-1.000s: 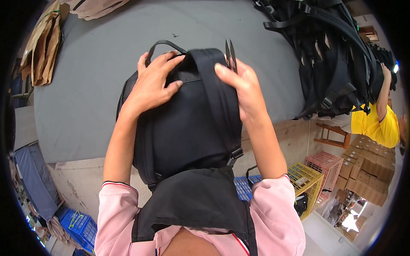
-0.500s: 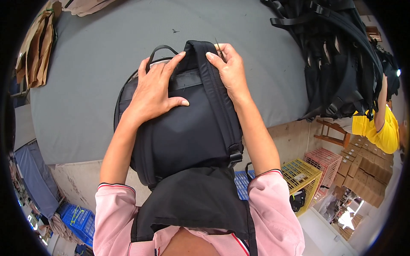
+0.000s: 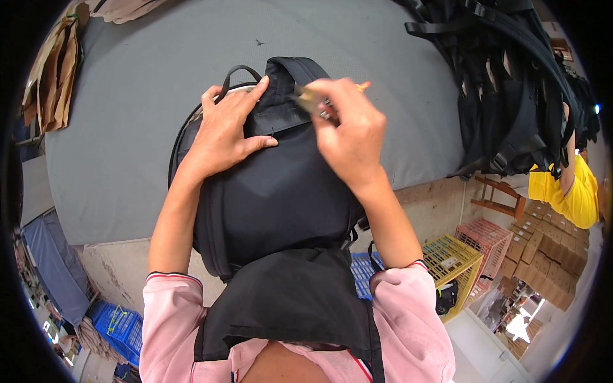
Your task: Trimming loose threads and adjusting straps on black backpacks using snips.
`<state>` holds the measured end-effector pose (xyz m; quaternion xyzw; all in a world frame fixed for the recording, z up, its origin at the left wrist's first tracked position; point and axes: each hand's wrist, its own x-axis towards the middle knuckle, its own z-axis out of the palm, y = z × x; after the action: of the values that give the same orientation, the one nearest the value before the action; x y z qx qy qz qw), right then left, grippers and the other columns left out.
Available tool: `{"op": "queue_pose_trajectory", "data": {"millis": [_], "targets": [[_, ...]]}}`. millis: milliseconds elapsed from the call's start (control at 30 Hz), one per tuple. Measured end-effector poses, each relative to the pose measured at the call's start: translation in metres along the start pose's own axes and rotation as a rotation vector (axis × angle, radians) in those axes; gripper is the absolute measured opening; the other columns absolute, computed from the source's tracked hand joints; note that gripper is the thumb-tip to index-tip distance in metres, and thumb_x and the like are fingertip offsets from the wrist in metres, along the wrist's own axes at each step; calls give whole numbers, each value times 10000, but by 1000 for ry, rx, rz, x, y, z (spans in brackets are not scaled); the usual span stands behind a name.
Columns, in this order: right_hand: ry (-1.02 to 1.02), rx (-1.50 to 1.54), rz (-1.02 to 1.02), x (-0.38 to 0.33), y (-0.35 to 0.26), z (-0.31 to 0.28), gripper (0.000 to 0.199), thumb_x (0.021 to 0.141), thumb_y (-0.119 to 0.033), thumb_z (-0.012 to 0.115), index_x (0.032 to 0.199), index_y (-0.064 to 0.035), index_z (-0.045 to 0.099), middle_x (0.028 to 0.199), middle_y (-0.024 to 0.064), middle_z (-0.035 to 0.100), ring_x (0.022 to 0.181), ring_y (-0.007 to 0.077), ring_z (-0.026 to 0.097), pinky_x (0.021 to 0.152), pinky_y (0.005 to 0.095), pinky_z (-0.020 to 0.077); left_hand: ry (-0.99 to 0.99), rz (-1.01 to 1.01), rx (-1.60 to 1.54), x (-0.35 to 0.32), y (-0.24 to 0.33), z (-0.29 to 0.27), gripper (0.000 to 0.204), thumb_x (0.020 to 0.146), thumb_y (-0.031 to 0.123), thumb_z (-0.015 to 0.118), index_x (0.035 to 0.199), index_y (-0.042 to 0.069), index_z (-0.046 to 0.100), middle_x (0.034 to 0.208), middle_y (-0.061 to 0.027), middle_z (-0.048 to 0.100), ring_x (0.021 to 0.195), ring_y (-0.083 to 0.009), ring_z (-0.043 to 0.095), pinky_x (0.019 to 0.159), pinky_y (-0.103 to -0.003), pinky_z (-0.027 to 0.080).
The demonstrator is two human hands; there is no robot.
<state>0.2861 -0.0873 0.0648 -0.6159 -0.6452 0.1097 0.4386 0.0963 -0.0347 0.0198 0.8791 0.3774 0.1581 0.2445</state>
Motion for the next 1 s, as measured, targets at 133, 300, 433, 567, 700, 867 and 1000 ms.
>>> {"op": "queue_pose_trajectory", "data": {"millis": [133, 300, 433, 567, 700, 867, 1000], "targets": [[-261, 51, 29, -13, 7, 10, 248, 670, 87, 629, 893, -21, 646, 707, 59, 540, 597, 159, 567, 555, 280, 445, 25, 54, -158, 1, -4, 0, 872, 656, 320, 780, 1378, 50, 371, 929, -102, 577, 955, -243, 548, 1019, -508, 206], [-359, 157, 101, -10, 12, 7, 249, 699, 9, 710, 943, 0, 660, 747, 28, 506, 648, 127, 478, 575, 248, 381, 6, 32, -236, 1, -8, 0, 897, 642, 305, 784, 1396, 80, 354, 1030, -127, 605, 1012, -250, 557, 1049, -509, 183], [-369, 98, 69, -12, 4, 19, 214, 681, 8, 711, 883, 2, 641, 748, 44, 502, 643, 153, 499, 583, 267, 404, -106, -56, -247, 2, -5, -7, 946, 620, 295, 792, 1422, 129, 317, 1105, -141, 597, 1072, -260, 544, 1060, -507, 176], [-384, -36, 39, -14, 4, 22, 190, 688, 9, 696, 851, 4, 599, 755, 54, 492, 647, 174, 513, 587, 287, 416, -79, -28, -242, 2, -6, -4, 957, 621, 286, 793, 1430, 143, 302, 1137, -144, 585, 1079, -262, 539, 1061, -511, 176], [-375, 153, 102, -14, 10, 10, 118, 759, -46, 664, 796, -12, 557, 770, 59, 512, 613, 195, 549, 555, 324, 419, -101, -52, -265, 2, -7, -4, 956, 627, 288, 792, 1434, 162, 295, 1187, -149, 567, 1129, -258, 516, 1073, -518, 159], [-230, 41, 134, -27, 3, -3, 143, 748, -11, 670, 833, -21, 555, 742, 47, 517, 583, 142, 531, 547, 263, 425, -105, -59, -280, 0, -9, -4, 961, 632, 287, 790, 1439, 181, 278, 1209, -147, 561, 1179, -260, 490, 1081, -526, 146], [-265, 4, 133, -33, -2, 0, 206, 721, -2, 686, 898, -50, 592, 788, 31, 555, 618, 151, 610, 518, 275, 450, -130, -69, -311, 3, -11, -2, 973, 628, 291, 794, 1445, 204, 272, 1206, -155, 566, 1198, -274, 479, 1088, -524, 128]]}}
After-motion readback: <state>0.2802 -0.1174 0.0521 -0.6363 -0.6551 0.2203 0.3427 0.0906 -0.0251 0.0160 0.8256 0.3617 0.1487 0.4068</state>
